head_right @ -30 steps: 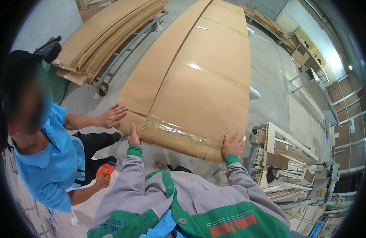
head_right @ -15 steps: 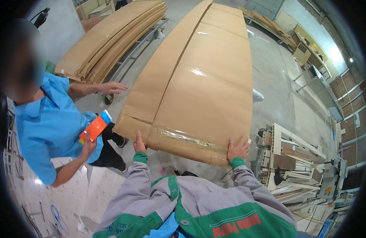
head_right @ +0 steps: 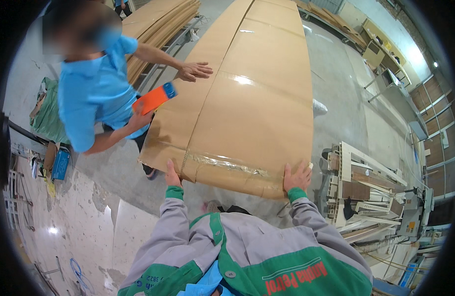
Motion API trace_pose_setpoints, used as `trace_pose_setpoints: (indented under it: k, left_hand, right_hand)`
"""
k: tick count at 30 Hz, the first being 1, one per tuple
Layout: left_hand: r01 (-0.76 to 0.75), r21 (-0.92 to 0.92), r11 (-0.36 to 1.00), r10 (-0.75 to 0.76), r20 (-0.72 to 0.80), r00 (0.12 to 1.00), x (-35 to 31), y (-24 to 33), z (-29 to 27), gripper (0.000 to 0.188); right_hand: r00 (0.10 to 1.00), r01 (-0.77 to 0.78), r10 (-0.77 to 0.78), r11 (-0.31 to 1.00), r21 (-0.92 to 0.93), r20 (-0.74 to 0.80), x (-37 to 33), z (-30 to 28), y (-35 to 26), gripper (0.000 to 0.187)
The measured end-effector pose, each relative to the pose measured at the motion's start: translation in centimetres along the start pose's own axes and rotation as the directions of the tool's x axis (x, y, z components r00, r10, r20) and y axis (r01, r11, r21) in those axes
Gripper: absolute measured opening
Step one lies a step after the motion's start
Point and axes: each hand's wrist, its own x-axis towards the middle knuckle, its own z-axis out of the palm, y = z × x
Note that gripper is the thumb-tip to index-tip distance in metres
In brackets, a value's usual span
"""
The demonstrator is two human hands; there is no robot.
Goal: The person tapes a large piece of cardboard on a table using a tape dispenser. They smooth the tape and fold the cardboard edges while another person assists by applying additional tape.
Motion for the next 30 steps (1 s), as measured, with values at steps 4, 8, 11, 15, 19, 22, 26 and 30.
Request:
trace_pose_setpoints:
  k: [4,8,11,15,19,22,26,30]
  left_hand:
    - [0.035,-0.04,0.999,-0.035,0.008,0.999,0.0,-0.1,0.0,0.067]
    - [0.207,0.135,0.969,-0.222,0.106,0.969,0.2,1.1,-1.3,0.079]
    - [0.114,0.772,0.625,-0.09,-0.074,0.993,2.2,4.8,-3.8,0.093]
    - [-0.182,0.809,0.559,0.458,-0.118,0.881,7.5,12.0,-6.0,0.098]
    - [-0.275,0.732,0.624,0.224,0.169,0.96,16.6,17.2,-2.7,0.09]
    - [-0.179,0.758,0.628,-0.026,0.25,0.968,23.0,16.8,2.0,0.087]
    - [0.0,0.868,0.496,-0.342,0.195,0.919,27.5,15.6,9.5,0.088]
    - [-0.332,0.862,0.383,-0.382,0.475,0.793,28.0,17.3,19.1,0.117]
  right_hand:
    - [1.0,-0.008,0.008,1.0,-0.007,0.004,0.2,0.3,0.0,0.089]
    - [1.0,-0.005,0.004,1.0,-0.029,-0.016,0.1,0.7,0.0,0.089]
    - [1.0,-0.007,0.007,1.0,-0.009,0.01,0.2,0.4,0.0,0.089]
    - [1.0,-0.009,0.008,1.0,0.016,0.028,0.2,-0.3,-0.3,0.09]
    - [0.999,-0.008,0.007,1.0,0.029,0.037,0.3,-0.6,-0.6,0.089]
    - [1.0,0.014,-0.016,0.998,0.063,0.026,0.4,-0.7,-0.7,0.089]
    - [1.0,0.016,-0.017,0.999,0.047,0.016,0.6,-0.8,-0.8,0.089]
    - [0.999,0.007,-0.008,1.0,0.01,0.042,0.8,-0.7,-0.8,0.09]
